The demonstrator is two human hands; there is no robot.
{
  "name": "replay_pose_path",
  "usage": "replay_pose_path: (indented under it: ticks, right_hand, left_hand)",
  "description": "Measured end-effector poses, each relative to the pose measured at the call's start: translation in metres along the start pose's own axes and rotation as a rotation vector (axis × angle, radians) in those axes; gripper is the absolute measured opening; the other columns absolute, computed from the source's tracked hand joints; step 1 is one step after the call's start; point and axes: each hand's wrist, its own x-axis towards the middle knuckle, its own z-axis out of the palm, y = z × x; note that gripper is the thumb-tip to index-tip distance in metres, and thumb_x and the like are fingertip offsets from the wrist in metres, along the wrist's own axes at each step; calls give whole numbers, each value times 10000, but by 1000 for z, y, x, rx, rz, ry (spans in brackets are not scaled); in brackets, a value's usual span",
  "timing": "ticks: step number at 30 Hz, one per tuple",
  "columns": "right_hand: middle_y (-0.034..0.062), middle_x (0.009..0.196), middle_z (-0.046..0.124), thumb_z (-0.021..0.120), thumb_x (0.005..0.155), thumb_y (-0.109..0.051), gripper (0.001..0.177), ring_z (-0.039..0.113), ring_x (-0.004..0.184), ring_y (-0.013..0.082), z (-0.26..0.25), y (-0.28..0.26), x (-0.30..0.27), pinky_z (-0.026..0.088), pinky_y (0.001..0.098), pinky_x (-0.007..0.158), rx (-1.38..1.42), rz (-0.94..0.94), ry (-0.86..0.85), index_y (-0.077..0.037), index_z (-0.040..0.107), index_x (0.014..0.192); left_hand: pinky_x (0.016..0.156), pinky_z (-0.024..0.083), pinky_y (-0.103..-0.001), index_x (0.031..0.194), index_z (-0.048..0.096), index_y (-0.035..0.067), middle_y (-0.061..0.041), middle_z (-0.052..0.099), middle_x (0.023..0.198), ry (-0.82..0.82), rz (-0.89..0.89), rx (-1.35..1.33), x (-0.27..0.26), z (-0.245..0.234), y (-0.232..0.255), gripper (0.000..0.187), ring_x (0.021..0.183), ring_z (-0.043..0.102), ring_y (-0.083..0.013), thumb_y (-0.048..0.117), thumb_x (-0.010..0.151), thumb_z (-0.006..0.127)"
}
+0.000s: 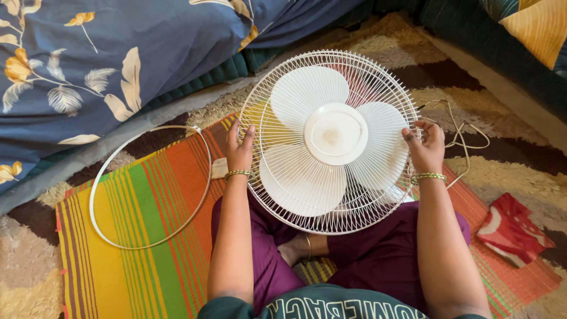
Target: The person assembles a white table fan by attaching the front and rear wire cages to the fan blade assembly. They align the cages, secure the clips, and rotate the fan to check the fit.
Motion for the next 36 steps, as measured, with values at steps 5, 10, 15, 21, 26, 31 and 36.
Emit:
replay_pose_path:
  ticks: [5,10,15,21,26,31,36]
  right_hand:
    - [72,1257,553,847,911,-277,415,544,1063,179,2,2,4,483,332,958,-41,-30,11,-52,648,1198]
    - [64,1242,545,845,918,-282,413,541,1061,170,-3,2,-5,477,323,967,-7,-75,-4,-55,648,1201]
    - [87,1241,556,834,922,-263,418,535,1063,216,-4,0,-7,477,343,973,-79,-34,-30,-47,639,1223]
    - [182,1461,499,785,914,-328,645,477,1400,308,-5,-11,-10,439,418,1128,97,91,-73,-21,476,1390]
    - [201,1523,462,725,972,-369,668,394,1453,344,-5,-24,-17,329,480,1177,27,240,-109,-48,414,1468]
    - [191,1487,499,727,974,-365,651,442,1421,324,1,-12,-17,359,447,1178,56,135,-69,-29,432,1446]
    - [168,1465,508,747,961,-364,658,460,1387,297,1,-1,-15,380,424,1150,82,144,-53,-33,444,1441]
  left_hand:
    - [1184,355,-505,1526,459,130,-154,385,1619,19,43,6,4,4,-7,879,1492,378,-333,711,877,574]
    - [1181,320,-512,1538,439,139,-138,360,1636,0,61,-34,-9,-1,0,850,1514,334,-327,655,884,609]
    - [1157,403,-505,1526,409,182,-114,299,1625,-74,-3,-320,-27,-9,13,862,1467,394,-316,629,832,656]
    - [1185,316,-521,1515,472,165,-145,399,1567,-27,152,3,-40,-20,6,710,1470,377,-341,603,964,565]
    - [1132,406,-526,1437,538,169,-116,513,1436,72,75,342,-57,-25,3,614,1361,497,-338,587,989,493]
    - [1062,451,-529,1451,492,114,-162,484,1449,77,99,357,-66,-23,6,645,1346,494,-369,579,1004,481]
    - [1059,445,-531,1484,460,72,-182,466,1461,104,177,357,-68,-15,7,679,1357,477,-394,540,998,541]
